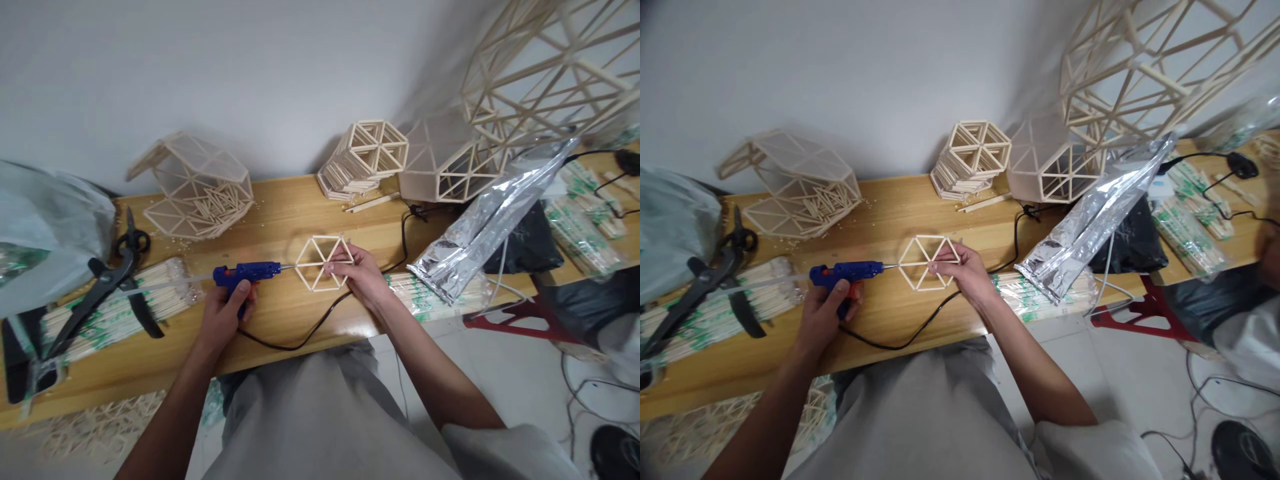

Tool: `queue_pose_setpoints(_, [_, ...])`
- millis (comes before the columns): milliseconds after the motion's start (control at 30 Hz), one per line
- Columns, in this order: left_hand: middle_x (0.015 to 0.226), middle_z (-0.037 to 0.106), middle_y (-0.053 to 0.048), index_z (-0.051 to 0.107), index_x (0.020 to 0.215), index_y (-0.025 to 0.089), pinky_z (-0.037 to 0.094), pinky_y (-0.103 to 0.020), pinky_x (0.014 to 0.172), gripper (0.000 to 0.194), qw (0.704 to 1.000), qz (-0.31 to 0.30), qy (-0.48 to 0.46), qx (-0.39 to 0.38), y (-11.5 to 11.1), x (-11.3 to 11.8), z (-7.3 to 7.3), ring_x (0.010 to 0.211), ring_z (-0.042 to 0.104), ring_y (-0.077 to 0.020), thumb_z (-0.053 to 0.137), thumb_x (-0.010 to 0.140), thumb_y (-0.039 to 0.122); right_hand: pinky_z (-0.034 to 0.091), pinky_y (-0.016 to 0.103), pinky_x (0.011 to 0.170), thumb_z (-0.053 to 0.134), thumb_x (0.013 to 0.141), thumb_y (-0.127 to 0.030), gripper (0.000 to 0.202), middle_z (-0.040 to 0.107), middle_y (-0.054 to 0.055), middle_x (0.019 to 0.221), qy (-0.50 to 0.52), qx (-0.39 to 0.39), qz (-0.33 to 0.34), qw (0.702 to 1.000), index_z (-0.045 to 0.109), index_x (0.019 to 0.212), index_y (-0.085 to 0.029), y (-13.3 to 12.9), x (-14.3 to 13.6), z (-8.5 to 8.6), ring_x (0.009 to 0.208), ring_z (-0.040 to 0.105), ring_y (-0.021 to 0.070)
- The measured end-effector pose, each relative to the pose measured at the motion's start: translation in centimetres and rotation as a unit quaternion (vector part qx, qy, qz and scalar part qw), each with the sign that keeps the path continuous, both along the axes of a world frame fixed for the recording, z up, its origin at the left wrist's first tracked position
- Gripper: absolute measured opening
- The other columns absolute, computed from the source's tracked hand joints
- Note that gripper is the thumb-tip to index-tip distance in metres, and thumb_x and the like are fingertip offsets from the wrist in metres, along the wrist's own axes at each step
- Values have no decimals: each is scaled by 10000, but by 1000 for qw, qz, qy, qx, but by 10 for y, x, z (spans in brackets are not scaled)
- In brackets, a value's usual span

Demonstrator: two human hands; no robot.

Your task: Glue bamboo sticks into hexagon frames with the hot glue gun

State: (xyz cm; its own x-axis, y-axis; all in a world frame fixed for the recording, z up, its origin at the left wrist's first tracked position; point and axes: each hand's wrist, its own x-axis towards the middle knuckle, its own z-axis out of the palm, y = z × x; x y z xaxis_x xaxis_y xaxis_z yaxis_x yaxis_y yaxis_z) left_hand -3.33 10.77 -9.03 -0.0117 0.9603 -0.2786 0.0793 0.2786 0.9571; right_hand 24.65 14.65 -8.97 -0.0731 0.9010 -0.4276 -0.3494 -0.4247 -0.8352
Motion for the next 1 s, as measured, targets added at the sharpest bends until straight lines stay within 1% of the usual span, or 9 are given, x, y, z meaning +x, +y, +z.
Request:
queue_pose_setpoints(200, [543,566,10,653,670,196,322,-249,411,569,1000,-2,-9,-8,1,1,3,393,447,-92,717,851,731,540,293,693,1032,501,-277,371,762,-17,724,11,-3,-6,1000,767,753,-217,-1,0,2,638,664,143])
queue_pose_setpoints(333, [561,593,3,660,648,198,322,-256,400,579,1000,-7,-6,-2,1,0,4,378,446,-90,726,831,743,518,278,687,1027,522,-282,350,755,-21,718,13,2,-11,1000,763,743,-218,-1,0,2,647,655,136])
queue_pose_setpoints(500, [527,577,8,693,674,194,315,-254,402,567,1000,18,-5,15,0,1,2,383,449,-95,705,858,730,497,278,687,1027,529,-305,319,748,-21,711,5,18,4,1000,773,701,-218,-2,1,1,658,642,134])
queue_pose_setpoints(633, [558,610,-1,700,690,188,310,-256,406,556,999,28,-6,26,0,2,2,387,447,-90,701,874,712,526,306,744,1015,563,-315,267,762,-14,718,-12,31,18,999,804,705,-233,-3,1,1,683,679,159])
queue_pose_setpoints(733, [570,628,-6,704,691,190,306,-262,405,562,999,30,-10,28,0,2,2,384,444,-90,693,873,722,560,343,786,1019,554,-324,278,784,-3,731,-2,22,18,1000,813,722,-243,-4,1,1,702,722,191])
queue_pose_setpoints(833, [589,640,-9,705,694,193,303,-267,404,562,999,31,-11,27,1,2,2,381,440,-89,692,870,726,577,352,779,1031,530,-326,315,785,-8,711,7,10,8,1000,830,757,-243,-4,0,0,670,722,186])
queue_pose_setpoints(1000, [584,622,-9,684,680,189,314,-264,415,575,999,20,4,28,1,4,4,397,449,-91,689,874,730,584,341,778,1034,530,-330,317,800,0,726,2,8,8,1000,845,768,-239,-5,0,-2,668,728,177])
